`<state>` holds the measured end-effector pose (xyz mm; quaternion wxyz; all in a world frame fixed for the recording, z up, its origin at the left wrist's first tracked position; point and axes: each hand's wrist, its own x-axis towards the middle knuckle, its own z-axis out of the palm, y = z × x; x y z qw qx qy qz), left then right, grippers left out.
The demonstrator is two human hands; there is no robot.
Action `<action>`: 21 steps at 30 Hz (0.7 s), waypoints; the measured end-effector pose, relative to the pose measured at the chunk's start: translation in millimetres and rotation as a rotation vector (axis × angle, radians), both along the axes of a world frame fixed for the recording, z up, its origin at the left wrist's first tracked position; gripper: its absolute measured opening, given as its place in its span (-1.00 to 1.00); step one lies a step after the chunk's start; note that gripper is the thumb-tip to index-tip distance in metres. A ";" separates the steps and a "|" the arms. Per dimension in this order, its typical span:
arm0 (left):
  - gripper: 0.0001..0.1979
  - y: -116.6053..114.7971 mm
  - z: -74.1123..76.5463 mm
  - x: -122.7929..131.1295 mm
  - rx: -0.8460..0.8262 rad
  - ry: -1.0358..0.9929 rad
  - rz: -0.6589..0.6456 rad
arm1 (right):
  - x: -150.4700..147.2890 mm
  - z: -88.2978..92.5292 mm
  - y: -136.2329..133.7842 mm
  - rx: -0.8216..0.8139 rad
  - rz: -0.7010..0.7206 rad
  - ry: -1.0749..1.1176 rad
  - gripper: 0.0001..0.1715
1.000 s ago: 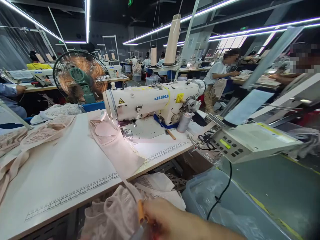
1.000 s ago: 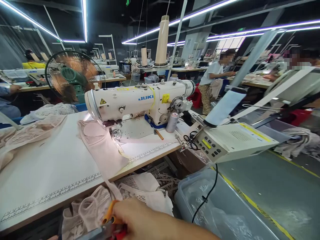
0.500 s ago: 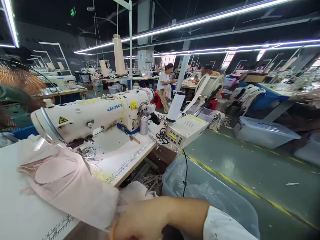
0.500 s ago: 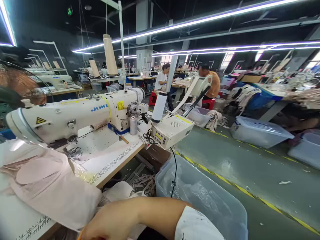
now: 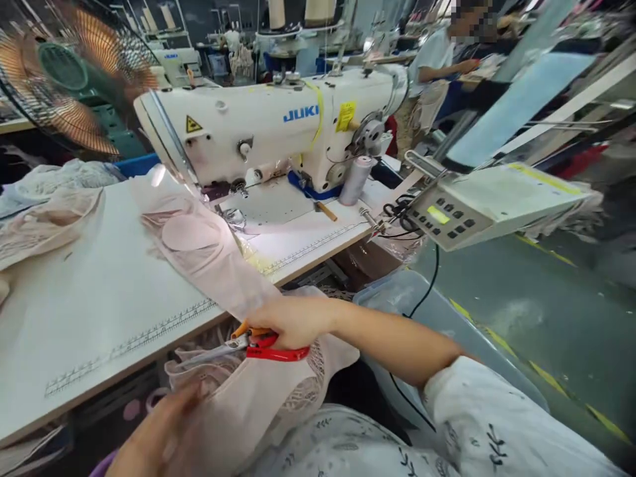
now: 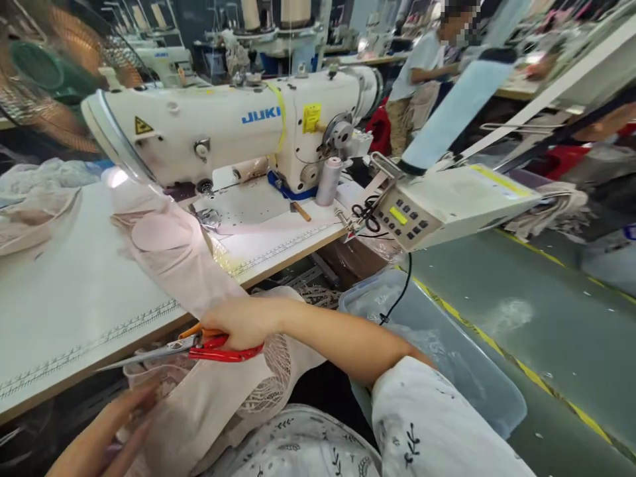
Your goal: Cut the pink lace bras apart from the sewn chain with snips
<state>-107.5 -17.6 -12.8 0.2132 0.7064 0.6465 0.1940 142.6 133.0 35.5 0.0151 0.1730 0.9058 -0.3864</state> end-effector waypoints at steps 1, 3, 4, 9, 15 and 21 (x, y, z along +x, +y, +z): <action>-0.74 -0.8 -0.1 6.0 0.000 -0.036 -0.052 | -4.1 1.8 -2.0 -0.024 0.018 -0.004 -0.73; -0.73 2.3 -0.2 25.6 0.109 -0.137 -0.127 | -12.2 6.1 -5.6 -0.070 0.045 -0.011 -0.72; -0.77 4.9 -0.2 37.0 0.174 -0.182 -0.108 | -15.7 8.1 -6.7 -0.088 0.058 -0.013 -0.71; -0.82 12.6 -3.9 71.7 0.094 -0.400 0.215 | -24.4 12.3 -3.4 -0.139 0.109 -0.020 -0.66; -0.83 14.8 2.3 64.2 -0.036 -0.523 0.255 | -27.5 5.0 5.7 -0.200 0.134 0.038 -0.67; -0.66 17.8 13.9 67.6 -0.287 -0.882 0.387 | -29.5 -3.3 12.4 -0.310 0.142 0.039 -0.68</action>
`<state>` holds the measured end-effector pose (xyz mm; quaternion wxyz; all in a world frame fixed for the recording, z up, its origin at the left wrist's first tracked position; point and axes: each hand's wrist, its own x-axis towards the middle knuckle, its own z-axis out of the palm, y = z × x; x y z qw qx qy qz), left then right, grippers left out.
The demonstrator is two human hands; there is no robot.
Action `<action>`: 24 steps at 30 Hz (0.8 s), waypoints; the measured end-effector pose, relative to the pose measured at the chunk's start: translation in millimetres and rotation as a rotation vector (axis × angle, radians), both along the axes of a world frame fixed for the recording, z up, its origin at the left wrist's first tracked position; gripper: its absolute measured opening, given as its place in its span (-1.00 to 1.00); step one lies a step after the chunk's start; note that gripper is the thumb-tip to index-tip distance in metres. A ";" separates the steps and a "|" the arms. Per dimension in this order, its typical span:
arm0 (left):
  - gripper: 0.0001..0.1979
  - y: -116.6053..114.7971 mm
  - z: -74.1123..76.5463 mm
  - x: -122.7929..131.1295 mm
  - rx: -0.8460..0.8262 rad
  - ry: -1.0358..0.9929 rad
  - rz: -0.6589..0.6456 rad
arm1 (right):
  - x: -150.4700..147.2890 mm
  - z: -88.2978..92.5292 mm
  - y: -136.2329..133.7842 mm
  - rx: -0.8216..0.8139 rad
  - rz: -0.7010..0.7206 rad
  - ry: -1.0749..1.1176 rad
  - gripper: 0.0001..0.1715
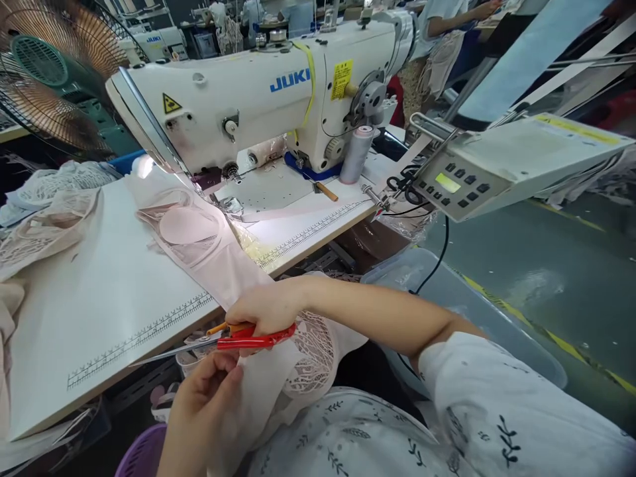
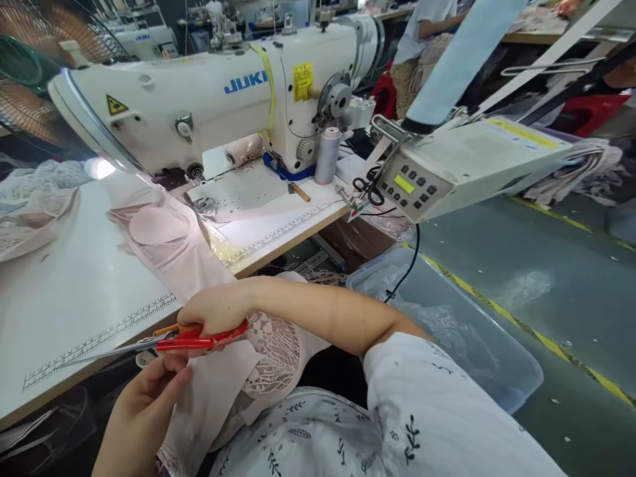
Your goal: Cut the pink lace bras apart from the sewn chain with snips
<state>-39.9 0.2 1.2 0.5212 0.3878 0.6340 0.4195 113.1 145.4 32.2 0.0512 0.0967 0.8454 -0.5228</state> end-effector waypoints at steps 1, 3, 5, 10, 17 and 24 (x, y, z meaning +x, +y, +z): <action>-0.65 0.4 0.1 1.1 -0.001 -0.024 0.026 | -0.2 -0.7 0.7 0.000 -0.008 -0.004 -0.67; -0.63 1.5 -1.5 1.8 -0.008 -0.059 0.058 | -0.8 -1.2 1.8 0.021 -0.021 -0.007 -0.67; -0.63 3.3 -4.4 0.1 -0.035 -0.075 0.040 | -1.5 -0.7 2.5 0.041 -0.013 -0.009 -0.68; -0.62 6.5 -10.8 -3.5 -0.060 -0.039 0.019 | -2.0 2.8 2.8 0.093 -0.012 -0.019 -0.72; -0.58 6.2 -10.3 3.3 -0.070 -0.028 0.075 | -0.8 4.6 1.2 0.200 -0.023 -0.028 -0.73; -0.61 10.9 -4.5 7.3 -0.072 -0.002 0.095 | -1.5 7.2 0.4 0.220 -0.002 -0.061 -0.76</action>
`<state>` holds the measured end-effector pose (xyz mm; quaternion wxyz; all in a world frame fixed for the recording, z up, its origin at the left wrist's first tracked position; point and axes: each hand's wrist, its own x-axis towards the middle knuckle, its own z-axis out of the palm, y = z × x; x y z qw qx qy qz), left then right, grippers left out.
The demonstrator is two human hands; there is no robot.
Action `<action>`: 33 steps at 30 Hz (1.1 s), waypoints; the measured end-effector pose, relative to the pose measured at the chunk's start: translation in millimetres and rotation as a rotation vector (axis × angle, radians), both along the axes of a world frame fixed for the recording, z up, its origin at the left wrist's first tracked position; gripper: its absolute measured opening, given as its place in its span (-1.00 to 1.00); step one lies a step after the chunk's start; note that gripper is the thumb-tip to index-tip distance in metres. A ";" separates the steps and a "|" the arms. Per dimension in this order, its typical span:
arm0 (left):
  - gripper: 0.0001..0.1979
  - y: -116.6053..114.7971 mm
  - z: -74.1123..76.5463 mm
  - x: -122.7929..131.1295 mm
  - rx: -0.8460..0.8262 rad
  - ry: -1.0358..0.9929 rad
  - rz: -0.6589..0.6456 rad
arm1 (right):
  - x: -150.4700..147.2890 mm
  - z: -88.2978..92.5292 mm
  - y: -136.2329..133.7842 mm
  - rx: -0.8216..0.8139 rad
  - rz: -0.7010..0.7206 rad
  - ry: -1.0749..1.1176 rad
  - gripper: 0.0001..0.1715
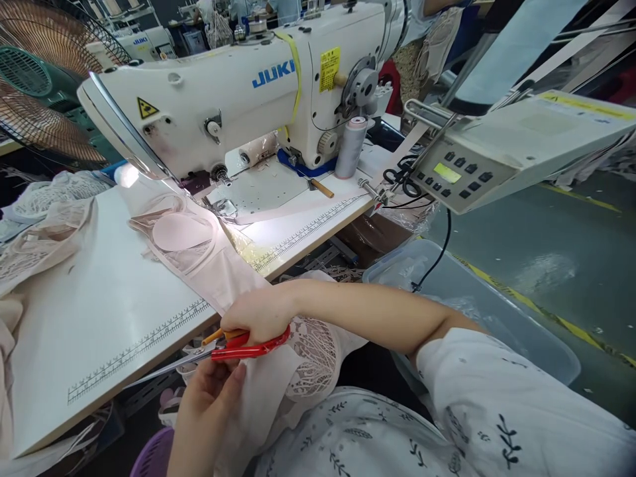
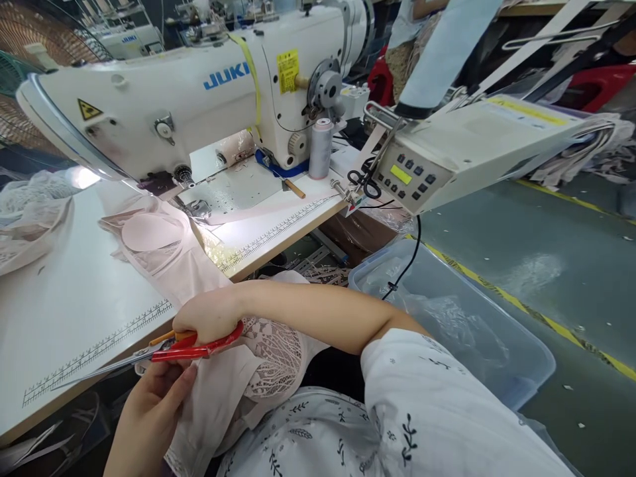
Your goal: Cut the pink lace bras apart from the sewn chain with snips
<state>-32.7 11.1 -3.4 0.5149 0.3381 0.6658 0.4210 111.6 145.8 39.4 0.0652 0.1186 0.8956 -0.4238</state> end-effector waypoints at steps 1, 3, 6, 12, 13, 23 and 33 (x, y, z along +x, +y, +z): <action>-0.60 0.9 0.2 0.4 0.014 0.022 -0.012 | -0.5 0.3 0.1 -0.001 0.002 -0.003 -0.76; -0.59 2.1 -0.6 0.8 0.040 0.053 -0.036 | -0.9 -0.1 0.0 0.001 -0.005 0.007 -0.76; -0.66 2.2 -3.4 1.3 0.063 -0.019 0.002 | 3.2 -3.6 -4.5 -0.036 -0.098 0.054 -0.77; -0.71 -1.4 -3.0 2.3 -0.024 -0.324 0.097 | 40.9 -24.4 -37.2 -0.348 -0.493 0.334 -0.73; -0.71 -1.6 -2.7 1.7 -0.032 -0.338 0.105 | 49.1 -29.4 -43.8 -0.336 -0.470 0.315 -0.73; -0.73 -1.8 -0.2 0.3 -0.032 -0.336 0.124 | 72.2 -53.9 -83.6 -0.057 -0.364 -0.148 -0.82; -0.68 -7.3 -0.8 2.2 -0.040 -0.337 0.133 | 60.9 -55.3 -88.0 -0.055 -0.441 -0.131 -0.62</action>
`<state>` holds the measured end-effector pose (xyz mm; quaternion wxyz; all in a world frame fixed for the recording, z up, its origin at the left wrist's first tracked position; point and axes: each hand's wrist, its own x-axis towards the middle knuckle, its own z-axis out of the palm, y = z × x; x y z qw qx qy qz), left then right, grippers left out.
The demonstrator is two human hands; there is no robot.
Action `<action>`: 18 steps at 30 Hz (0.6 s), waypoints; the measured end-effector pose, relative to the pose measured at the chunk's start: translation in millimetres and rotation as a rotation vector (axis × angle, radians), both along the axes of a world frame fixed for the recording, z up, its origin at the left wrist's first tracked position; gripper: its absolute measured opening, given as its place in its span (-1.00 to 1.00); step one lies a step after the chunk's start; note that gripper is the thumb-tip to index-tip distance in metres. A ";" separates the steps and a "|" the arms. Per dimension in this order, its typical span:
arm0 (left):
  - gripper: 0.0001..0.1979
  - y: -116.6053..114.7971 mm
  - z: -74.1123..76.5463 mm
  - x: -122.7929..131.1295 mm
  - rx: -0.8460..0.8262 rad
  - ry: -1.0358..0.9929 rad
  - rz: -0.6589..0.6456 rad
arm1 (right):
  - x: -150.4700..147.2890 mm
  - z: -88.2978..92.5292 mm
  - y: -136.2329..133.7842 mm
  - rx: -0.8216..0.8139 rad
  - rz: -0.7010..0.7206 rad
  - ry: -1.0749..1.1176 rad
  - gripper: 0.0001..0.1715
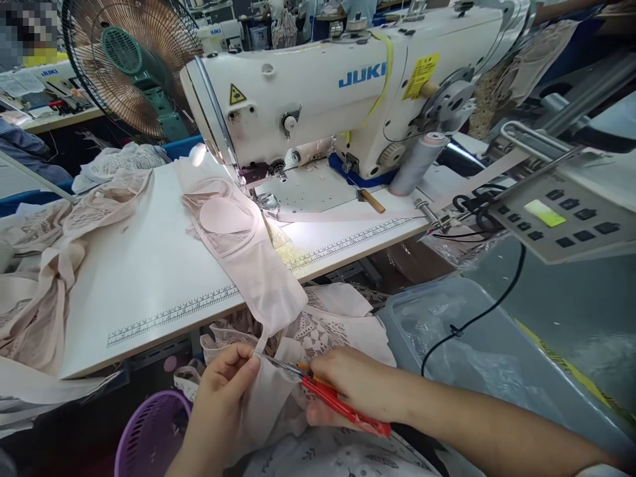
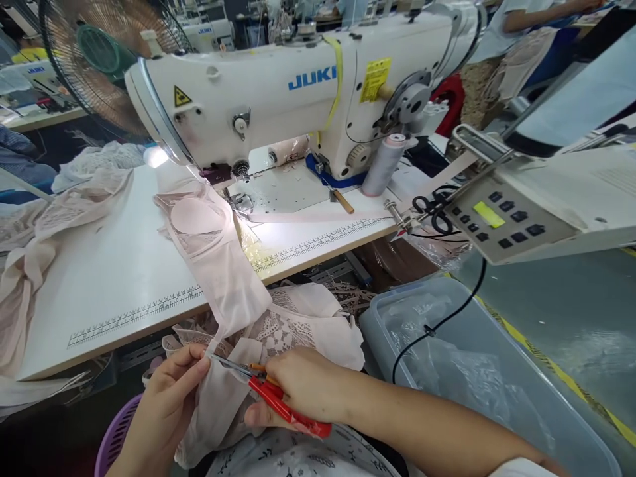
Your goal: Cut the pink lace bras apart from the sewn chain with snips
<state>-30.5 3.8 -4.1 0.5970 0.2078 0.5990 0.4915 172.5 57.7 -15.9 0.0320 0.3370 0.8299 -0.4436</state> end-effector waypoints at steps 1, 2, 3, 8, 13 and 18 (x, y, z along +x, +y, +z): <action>-0.67 -0.4 -0.3 -0.4 -0.001 0.001 0.007 | -1.2 0.4 -1.5 -0.032 -0.028 0.014 -0.57; -0.67 -0.7 -0.4 -0.8 0.001 0.003 0.011 | -2.5 0.0 -3.2 -0.071 -0.058 0.033 -0.53; -0.66 -1.0 -0.4 -1.2 0.004 0.004 0.013 | -3.8 -1.1 -5.0 -0.109 -0.087 0.056 -0.49; -0.66 -1.7 -0.9 -4.9 0.021 0.031 -0.014 | -8.0 -13.2 -10.9 -0.166 -0.166 0.106 -0.49; -0.67 -2.5 -3.4 -10.4 0.041 0.079 -0.059 | -3.7 -9.1 -5.3 -0.088 -0.114 0.117 -0.49; -0.64 -3.5 -5.1 -11.4 0.051 0.114 -0.056 | -2.6 1.4 -0.1 0.003 -0.053 0.058 -0.54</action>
